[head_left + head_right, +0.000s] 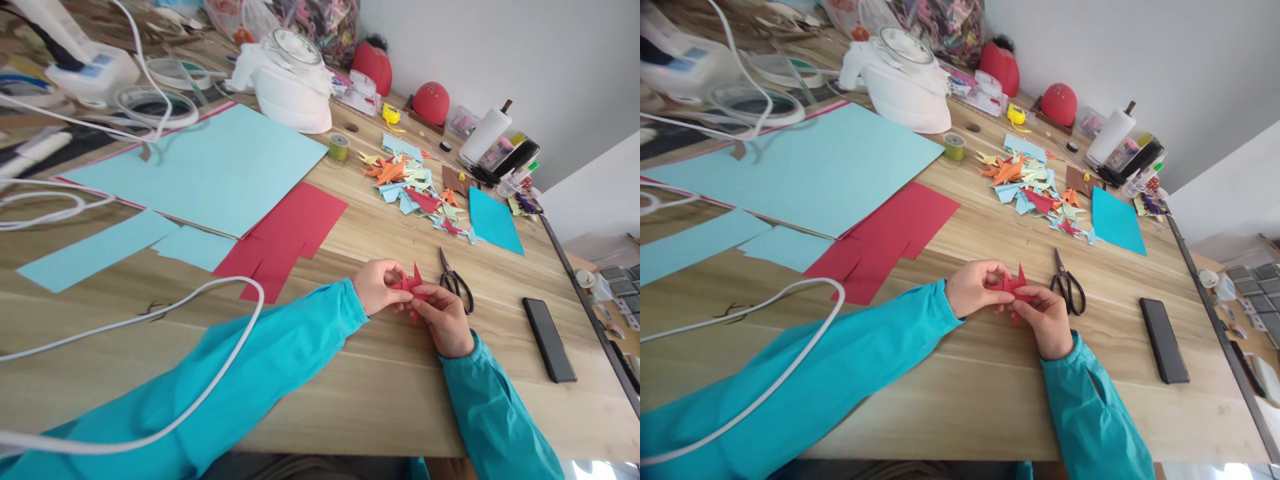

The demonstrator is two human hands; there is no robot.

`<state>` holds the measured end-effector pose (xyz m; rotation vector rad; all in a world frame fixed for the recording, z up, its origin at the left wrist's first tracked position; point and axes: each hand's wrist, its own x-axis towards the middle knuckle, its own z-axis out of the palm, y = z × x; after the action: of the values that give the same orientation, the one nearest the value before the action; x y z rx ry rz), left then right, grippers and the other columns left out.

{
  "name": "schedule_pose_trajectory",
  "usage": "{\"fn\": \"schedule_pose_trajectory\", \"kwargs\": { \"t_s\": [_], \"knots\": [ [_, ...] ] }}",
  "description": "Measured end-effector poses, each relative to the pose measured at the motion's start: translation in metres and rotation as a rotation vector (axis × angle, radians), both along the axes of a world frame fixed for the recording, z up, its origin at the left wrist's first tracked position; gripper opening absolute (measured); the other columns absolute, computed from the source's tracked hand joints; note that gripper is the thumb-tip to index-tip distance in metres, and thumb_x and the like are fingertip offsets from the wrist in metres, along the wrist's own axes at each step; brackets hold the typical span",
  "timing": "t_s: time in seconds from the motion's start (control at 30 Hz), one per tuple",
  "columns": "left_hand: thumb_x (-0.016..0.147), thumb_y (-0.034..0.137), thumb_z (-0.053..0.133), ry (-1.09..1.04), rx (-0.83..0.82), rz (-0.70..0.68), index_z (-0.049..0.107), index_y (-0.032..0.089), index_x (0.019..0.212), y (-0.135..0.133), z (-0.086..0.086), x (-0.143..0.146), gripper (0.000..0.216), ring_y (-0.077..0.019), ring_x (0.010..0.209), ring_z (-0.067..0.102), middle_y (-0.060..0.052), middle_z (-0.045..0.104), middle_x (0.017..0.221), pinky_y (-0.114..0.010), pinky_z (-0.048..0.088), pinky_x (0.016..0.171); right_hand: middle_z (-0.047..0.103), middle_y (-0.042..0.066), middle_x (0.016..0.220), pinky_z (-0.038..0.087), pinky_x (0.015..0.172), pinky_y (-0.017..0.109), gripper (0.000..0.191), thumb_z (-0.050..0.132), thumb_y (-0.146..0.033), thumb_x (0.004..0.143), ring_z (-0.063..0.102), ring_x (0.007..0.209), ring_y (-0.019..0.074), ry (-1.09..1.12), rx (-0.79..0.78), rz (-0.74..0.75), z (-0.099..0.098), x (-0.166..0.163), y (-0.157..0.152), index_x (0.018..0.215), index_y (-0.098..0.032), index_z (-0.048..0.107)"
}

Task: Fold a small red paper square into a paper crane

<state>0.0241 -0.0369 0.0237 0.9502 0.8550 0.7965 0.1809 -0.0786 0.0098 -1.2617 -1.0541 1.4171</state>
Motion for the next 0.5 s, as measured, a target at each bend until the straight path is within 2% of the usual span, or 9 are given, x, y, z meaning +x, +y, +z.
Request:
{"fn": "schedule_pose_trajectory", "kwargs": {
  "t_s": [0.3,0.5],
  "knots": [
    [0.055,0.006,0.075,-0.033,-0.013,0.001,0.052,0.011,0.072,-0.0004,-0.0048,0.0008,0.028,-0.0095,0.032,0.052,0.004,0.058,0.043,-0.02,0.044,0.034,0.069,0.002,0.066,0.049,0.05,0.024,0.018,0.075,-0.024,0.064,0.06,0.054,0.0121,-0.042,0.055,0.025,0.0035,-0.0032,-0.0011,0.079,-0.018,0.067],
    [0.063,0.01,0.07,-0.037,-0.078,-0.021,0.053,0.011,0.072,0.0006,-0.0032,0.0006,0.019,-0.0112,0.034,0.054,0.001,0.06,0.047,-0.021,0.044,0.034,0.071,0.004,0.069,0.05,0.053,0.025,0.02,0.075,-0.023,0.064,0.062,0.058,0.0134,0.002,0.019,0.002,0.0028,-0.0032,-0.0006,0.082,-0.017,0.067]
  ]
}}
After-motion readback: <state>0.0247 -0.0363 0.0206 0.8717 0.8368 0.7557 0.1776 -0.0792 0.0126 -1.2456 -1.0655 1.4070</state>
